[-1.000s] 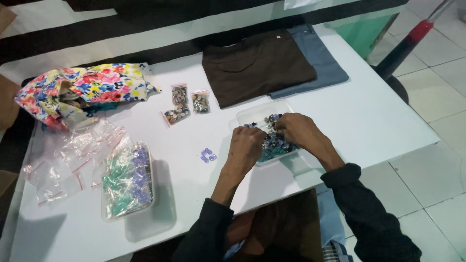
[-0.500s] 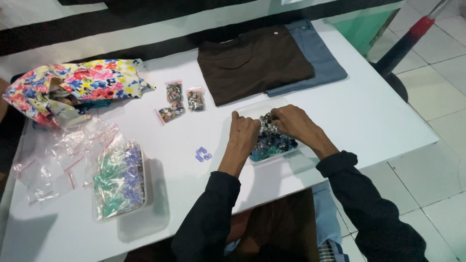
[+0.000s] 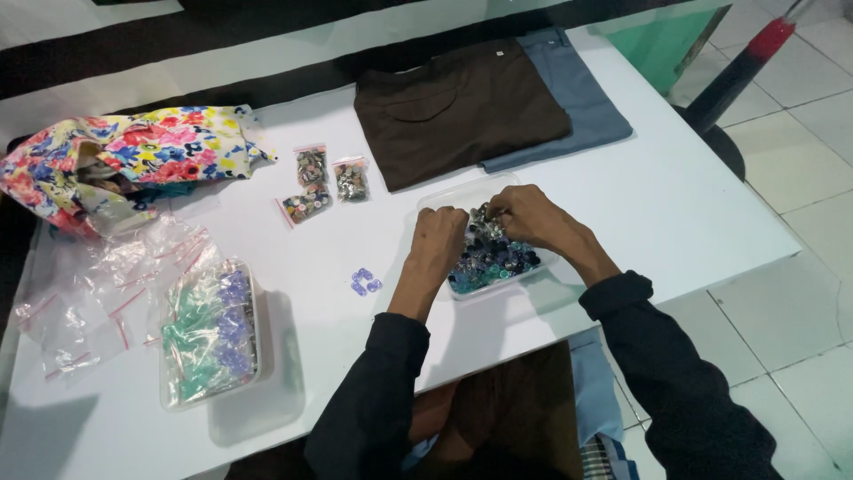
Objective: The person sits at a white table and sorts small, colorful beads from a clear plastic container into small ziplock bags. They handle the beads and bags by hand, filling the bags and placing them on the table.
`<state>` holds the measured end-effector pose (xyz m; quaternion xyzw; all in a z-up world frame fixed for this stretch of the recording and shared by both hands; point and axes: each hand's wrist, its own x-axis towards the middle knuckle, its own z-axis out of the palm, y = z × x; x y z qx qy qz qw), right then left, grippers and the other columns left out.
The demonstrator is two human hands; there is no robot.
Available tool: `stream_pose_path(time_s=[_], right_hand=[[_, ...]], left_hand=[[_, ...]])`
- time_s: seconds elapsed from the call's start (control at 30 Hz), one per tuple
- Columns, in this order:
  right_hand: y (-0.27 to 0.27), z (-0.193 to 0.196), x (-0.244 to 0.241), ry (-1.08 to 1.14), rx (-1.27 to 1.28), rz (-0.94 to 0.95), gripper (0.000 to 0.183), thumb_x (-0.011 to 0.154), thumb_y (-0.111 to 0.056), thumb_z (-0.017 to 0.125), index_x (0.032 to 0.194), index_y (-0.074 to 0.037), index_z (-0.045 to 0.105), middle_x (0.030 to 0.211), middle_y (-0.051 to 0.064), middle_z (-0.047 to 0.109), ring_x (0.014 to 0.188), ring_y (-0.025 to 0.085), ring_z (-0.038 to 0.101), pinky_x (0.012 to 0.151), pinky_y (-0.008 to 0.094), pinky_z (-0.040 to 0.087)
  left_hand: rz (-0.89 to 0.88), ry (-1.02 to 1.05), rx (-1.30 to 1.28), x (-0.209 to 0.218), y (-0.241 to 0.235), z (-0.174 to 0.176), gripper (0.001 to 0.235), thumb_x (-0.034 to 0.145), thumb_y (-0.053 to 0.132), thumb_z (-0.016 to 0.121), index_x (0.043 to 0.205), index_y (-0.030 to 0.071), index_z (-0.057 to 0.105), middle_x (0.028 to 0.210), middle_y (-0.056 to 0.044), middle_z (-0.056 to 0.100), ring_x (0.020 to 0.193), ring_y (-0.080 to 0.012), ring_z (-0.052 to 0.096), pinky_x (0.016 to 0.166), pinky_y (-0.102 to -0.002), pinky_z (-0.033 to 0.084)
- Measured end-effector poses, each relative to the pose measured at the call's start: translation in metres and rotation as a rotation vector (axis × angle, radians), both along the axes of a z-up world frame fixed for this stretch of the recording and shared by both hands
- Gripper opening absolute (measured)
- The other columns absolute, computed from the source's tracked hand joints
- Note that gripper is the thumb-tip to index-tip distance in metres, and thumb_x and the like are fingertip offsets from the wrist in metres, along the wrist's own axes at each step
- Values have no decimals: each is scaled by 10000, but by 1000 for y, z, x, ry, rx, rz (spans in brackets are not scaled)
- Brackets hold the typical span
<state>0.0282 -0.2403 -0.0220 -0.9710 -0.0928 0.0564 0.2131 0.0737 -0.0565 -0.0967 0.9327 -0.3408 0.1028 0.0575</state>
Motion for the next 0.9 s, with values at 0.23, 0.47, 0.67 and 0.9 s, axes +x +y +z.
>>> stream_pose_path(time_s=[0.23,0.47,0.67,0.9], right_hand=[[10,-47,16,-134,-25,120,230,873,-85,667,1089,-58,741,1071,191,720,992,411,715,861,477,602],[12,-79,28,-142,-64,38,254,873,-90,627,1114,-8,614,977,208,675,944,431,701,780,518,578],[14,-52,17,-162,-79,72,205,847,-158,660,1034,-75,644,996,133,695,958,375,721,782,455,588],[17,-81,33,-250,-205,129,233,815,-144,630,1040,-91,605,897,116,668,868,358,717,706,441,576]], left_hand=[[49,-27,10,5,-7,-5,97,772,51,752,858,95,745,761,-76,704,712,-282,752,707,-380,562],[47,-17,-3,-8,-7,4,104,800,43,686,852,86,765,754,-67,703,716,-283,757,775,-369,552],[11,11,-118,-11,1,12,141,813,42,701,924,77,780,795,-91,707,740,-297,755,814,-405,555],[57,-10,-86,-4,-6,-1,204,823,64,714,1024,56,748,911,-112,716,821,-310,766,819,-413,559]])
